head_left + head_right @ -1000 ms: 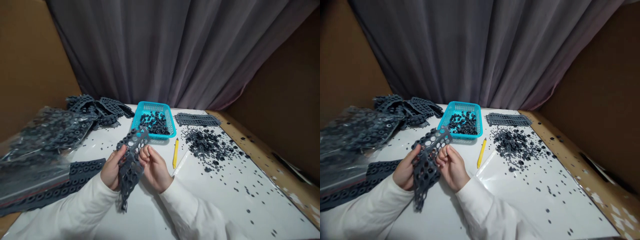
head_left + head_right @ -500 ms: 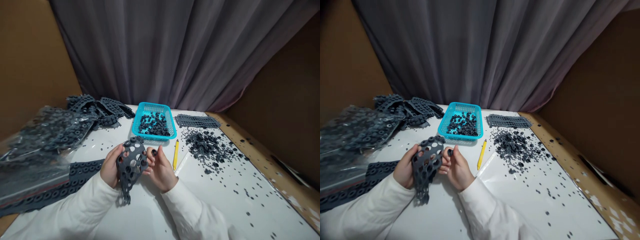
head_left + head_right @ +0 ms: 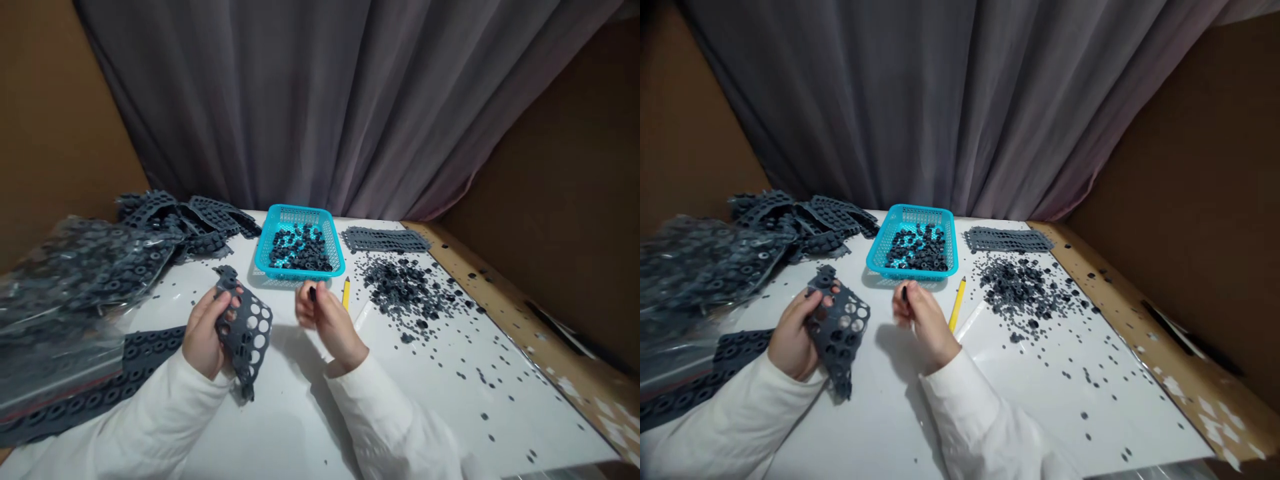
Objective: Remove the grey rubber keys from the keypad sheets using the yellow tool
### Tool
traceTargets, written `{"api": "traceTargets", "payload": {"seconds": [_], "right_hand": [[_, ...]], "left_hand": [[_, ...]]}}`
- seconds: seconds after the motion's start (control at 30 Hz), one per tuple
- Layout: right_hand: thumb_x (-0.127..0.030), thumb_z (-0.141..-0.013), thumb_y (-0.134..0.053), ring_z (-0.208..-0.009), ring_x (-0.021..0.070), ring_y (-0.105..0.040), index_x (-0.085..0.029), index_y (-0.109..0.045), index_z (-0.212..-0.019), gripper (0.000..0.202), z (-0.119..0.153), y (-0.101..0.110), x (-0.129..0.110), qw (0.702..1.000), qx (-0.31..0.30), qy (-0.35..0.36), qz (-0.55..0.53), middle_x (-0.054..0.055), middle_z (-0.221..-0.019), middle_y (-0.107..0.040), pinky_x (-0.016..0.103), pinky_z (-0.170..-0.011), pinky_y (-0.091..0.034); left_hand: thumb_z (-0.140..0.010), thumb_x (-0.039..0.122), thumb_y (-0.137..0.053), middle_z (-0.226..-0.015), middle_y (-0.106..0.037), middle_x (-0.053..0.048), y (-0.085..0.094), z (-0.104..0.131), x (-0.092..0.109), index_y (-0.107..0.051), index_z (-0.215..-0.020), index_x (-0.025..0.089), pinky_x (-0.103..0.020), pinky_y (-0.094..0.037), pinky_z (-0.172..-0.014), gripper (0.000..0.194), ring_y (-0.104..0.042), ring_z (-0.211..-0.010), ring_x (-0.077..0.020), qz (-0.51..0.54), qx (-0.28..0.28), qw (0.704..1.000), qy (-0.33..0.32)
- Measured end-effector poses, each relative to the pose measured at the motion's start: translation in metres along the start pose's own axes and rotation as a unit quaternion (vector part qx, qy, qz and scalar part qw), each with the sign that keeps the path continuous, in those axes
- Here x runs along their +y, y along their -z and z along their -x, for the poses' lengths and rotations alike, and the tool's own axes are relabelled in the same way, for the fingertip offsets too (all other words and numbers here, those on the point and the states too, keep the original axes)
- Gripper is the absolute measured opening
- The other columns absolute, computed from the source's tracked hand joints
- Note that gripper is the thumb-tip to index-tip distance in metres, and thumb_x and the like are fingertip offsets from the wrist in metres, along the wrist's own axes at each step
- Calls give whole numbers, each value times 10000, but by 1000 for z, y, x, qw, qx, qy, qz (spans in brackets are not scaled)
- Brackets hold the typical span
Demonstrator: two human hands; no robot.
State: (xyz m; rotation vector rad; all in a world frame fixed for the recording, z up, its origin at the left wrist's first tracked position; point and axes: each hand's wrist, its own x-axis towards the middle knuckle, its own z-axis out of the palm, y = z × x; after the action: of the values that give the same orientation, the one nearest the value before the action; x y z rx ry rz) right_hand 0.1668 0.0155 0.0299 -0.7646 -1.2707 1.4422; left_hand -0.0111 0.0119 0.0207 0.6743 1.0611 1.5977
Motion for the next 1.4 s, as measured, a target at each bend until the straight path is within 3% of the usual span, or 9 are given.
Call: {"api": "traceTargets", "payload": {"seconds": [0.17,0.3,0.4,0.5,0.6,0.73,1.0,1.23,1.4], "right_hand": [[-368,-823,-510,-783,194,-443,-189,-507,-773,185,-20,52,6,855,215,119,456,34,-786,-513,336,-746,-336],[-384,-816,-517,-893,253,-435,-194,-614,-854,217,-37,78,19,777,250,94,570,83,-926,-552,400,-808,-326],[-423,-808,-526,-994,300,-397,-218,-602,-1049,325,-38,74,19,749,262,87,602,112,-1101,-513,452,-840,-307],[-390,-829,-511,-1057,288,-387,-209,-540,-1114,339,-28,51,6,775,233,149,568,115,-1140,-490,440,-880,-294],[-331,-871,-463,-860,197,-485,-196,-547,-880,159,-13,20,-11,858,15,179,481,53,-883,-555,328,-780,-352],[-319,-859,-490,-644,146,-445,-187,-479,-717,195,0,-6,-21,871,-134,135,452,-1,-657,-496,271,-628,-320],[-302,-843,-510,-583,119,-414,-183,-446,-672,218,5,-3,-17,891,-138,84,424,-25,-602,-451,239,-565,-286],[-239,-822,-502,-642,135,-424,-191,-445,-710,134,8,-8,-16,880,-137,131,436,-16,-650,-447,259,-625,-306],[-311,-796,-526,-628,147,-416,-194,-444,-718,163,9,-10,-15,862,-100,141,476,-6,-653,-462,274,-616,-286]], "left_hand": [[-735,330,-587,-801,-642,-63,11,3,-9,-631,-620,168,-301,-432,-705,204,-569,-773,-207,-184,-169,952,-179],[-823,298,-492,-817,-624,-60,11,5,-9,-610,-670,166,-295,-413,-717,234,-557,-785,-196,-271,-272,895,-227],[-845,290,-460,-810,-612,-62,8,6,-7,-598,-716,160,-292,-405,-694,229,-552,-763,-190,-300,-302,876,-228],[-846,287,-451,-765,-596,-70,5,7,-5,-594,-712,158,-304,-394,-685,235,-532,-751,-199,-328,-313,860,-235],[-833,278,-459,-668,-545,-54,2,8,-2,-582,-668,171,-308,-378,-652,232,-493,-701,-200,-343,-337,843,-242],[-819,279,-464,-627,-505,-43,-1,8,2,-583,-656,185,-312,-370,-640,223,-468,-678,-203,-329,-395,826,-232],[-789,312,-522,-640,-538,-43,-1,7,1,-606,-647,179,-302,-364,-652,212,-477,-682,-196,-335,-407,828,-193],[-839,470,-417,-549,-403,12,4,8,-11,-494,-577,166,-259,-289,-538,408,-380,-552,-139,-278,-342,897,-35],[-823,373,-484,-530,-349,37,3,9,-12,-388,-529,182,-252,-245,-530,363,-335,-531,-121,-351,-307,876,-125]]}}
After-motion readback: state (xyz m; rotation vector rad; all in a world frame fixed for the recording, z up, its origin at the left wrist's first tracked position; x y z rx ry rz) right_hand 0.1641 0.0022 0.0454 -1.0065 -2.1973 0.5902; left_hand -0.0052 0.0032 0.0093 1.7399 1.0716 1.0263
